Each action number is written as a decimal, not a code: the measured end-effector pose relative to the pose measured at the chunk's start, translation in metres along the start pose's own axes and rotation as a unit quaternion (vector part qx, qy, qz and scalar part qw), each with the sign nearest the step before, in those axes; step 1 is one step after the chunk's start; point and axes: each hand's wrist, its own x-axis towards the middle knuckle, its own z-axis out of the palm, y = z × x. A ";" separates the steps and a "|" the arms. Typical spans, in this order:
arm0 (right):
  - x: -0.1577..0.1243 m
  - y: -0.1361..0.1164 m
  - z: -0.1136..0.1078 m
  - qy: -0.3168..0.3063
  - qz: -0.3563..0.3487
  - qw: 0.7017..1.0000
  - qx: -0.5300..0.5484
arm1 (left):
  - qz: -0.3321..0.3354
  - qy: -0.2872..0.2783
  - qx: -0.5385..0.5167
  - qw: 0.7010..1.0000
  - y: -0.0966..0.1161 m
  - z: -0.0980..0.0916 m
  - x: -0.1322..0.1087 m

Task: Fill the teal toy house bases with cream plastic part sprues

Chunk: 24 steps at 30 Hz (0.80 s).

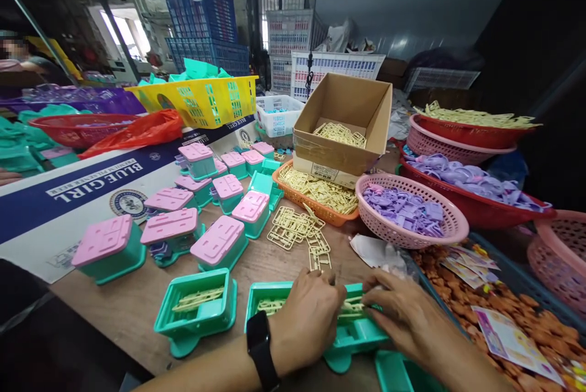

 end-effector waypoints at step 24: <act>0.002 0.002 0.003 -0.071 0.075 0.995 0.016 | -0.070 -0.073 -0.057 0.993 -0.016 -0.036 -0.006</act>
